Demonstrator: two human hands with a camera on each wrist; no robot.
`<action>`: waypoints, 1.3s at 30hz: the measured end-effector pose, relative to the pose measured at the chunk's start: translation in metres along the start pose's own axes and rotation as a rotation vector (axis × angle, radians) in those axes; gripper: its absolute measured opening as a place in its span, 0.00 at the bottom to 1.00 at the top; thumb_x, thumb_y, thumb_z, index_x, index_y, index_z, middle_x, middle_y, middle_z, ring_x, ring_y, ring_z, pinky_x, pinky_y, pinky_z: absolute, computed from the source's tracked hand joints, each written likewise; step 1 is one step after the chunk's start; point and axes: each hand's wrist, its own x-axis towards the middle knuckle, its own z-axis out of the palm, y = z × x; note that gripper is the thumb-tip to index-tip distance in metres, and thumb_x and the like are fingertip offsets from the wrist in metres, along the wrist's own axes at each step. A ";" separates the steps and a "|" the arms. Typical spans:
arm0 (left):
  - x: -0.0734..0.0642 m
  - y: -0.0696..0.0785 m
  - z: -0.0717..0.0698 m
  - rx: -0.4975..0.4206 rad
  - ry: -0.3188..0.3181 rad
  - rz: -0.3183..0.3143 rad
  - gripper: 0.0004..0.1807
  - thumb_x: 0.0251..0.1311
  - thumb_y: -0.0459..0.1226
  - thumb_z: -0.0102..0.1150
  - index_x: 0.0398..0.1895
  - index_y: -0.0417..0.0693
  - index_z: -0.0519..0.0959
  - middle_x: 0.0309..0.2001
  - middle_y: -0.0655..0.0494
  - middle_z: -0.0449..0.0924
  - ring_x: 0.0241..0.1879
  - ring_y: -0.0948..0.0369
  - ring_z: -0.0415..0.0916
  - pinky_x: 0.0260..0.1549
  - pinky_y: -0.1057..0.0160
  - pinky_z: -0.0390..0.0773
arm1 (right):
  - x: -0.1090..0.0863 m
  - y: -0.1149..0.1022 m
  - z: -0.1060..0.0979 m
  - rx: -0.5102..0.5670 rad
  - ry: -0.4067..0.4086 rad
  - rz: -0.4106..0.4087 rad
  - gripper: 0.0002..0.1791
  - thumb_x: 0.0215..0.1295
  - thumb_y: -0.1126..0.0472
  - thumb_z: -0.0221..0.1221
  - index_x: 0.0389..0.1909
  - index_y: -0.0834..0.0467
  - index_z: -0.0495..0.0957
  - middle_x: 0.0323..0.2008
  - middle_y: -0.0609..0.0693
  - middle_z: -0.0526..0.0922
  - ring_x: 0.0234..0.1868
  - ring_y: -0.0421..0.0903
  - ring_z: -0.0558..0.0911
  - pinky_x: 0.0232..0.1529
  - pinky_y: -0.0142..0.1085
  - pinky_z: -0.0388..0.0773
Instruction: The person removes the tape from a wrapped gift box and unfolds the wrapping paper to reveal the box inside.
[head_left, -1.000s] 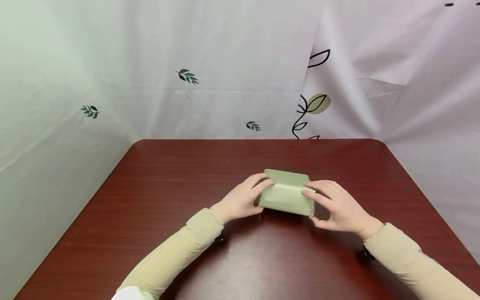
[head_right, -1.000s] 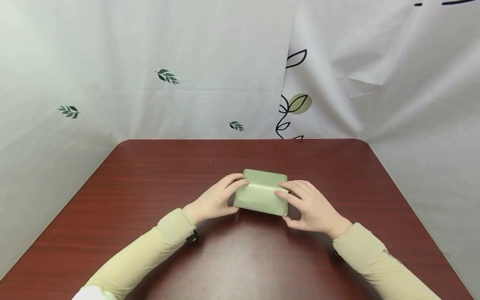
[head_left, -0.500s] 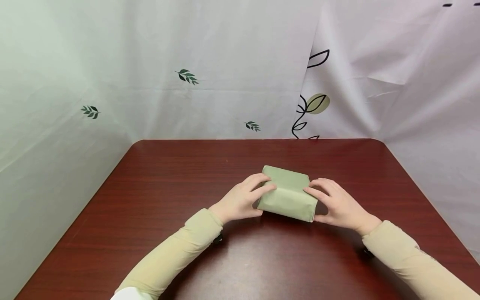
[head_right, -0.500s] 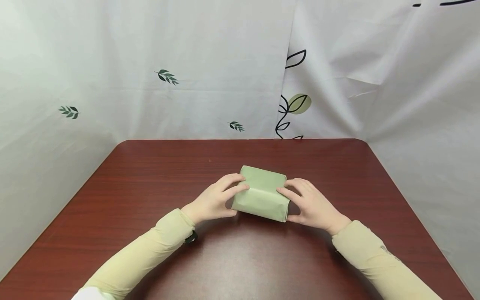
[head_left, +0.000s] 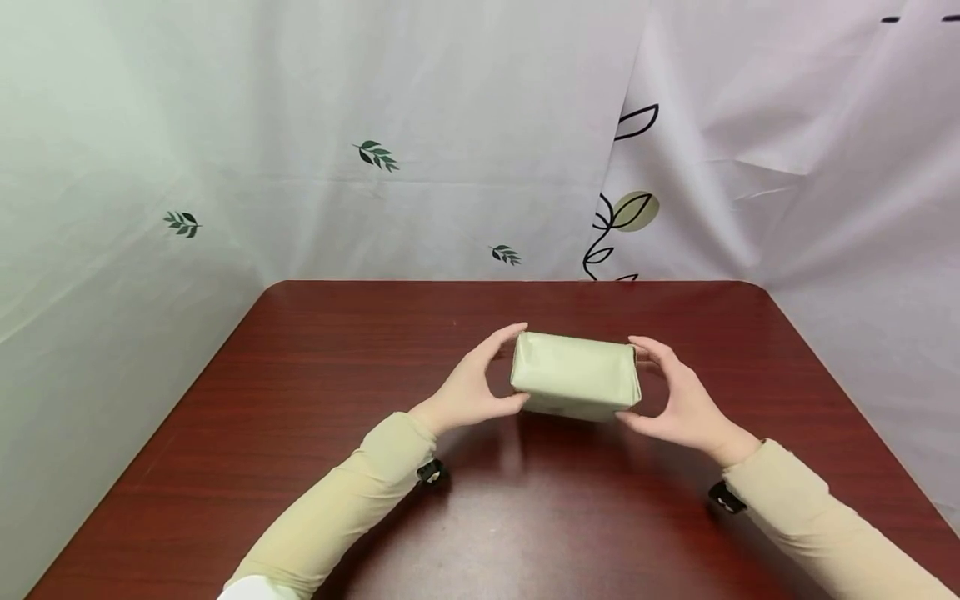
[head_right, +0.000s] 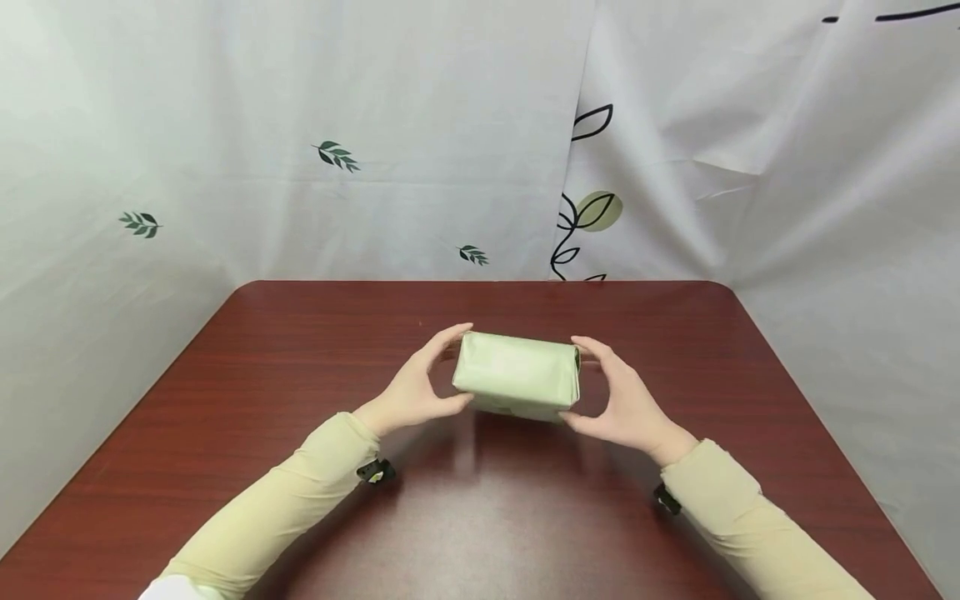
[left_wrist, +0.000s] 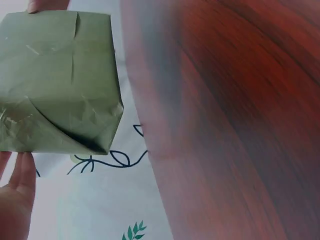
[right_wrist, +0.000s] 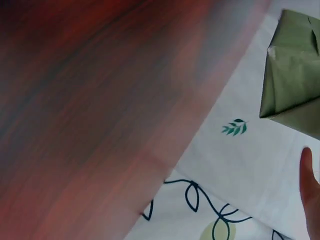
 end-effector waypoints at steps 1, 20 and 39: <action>0.000 0.000 0.001 -0.058 0.009 -0.050 0.45 0.46 0.30 0.69 0.69 0.45 0.58 0.59 0.48 0.71 0.58 0.57 0.70 0.57 0.56 0.71 | 0.000 -0.002 0.000 0.042 0.003 0.054 0.47 0.40 0.67 0.74 0.63 0.71 0.60 0.51 0.41 0.74 0.52 0.29 0.73 0.53 0.19 0.67; 0.023 -0.005 0.010 -0.495 0.091 -0.728 0.29 0.64 0.41 0.55 0.66 0.43 0.61 0.57 0.41 0.73 0.52 0.53 0.76 0.46 0.54 0.80 | 0.033 -0.002 0.003 0.585 -0.097 0.894 0.23 0.71 0.55 0.48 0.60 0.63 0.60 0.38 0.39 0.77 0.36 0.34 0.79 0.40 0.36 0.79; 0.024 -0.046 0.014 -0.675 0.001 -0.931 0.34 0.62 0.33 0.57 0.70 0.41 0.57 0.60 0.41 0.67 0.51 0.55 0.74 0.43 0.55 0.80 | 0.042 0.042 0.019 0.759 -0.301 1.260 0.11 0.68 0.48 0.47 0.38 0.50 0.72 0.37 0.45 0.77 0.42 0.43 0.75 0.43 0.38 0.77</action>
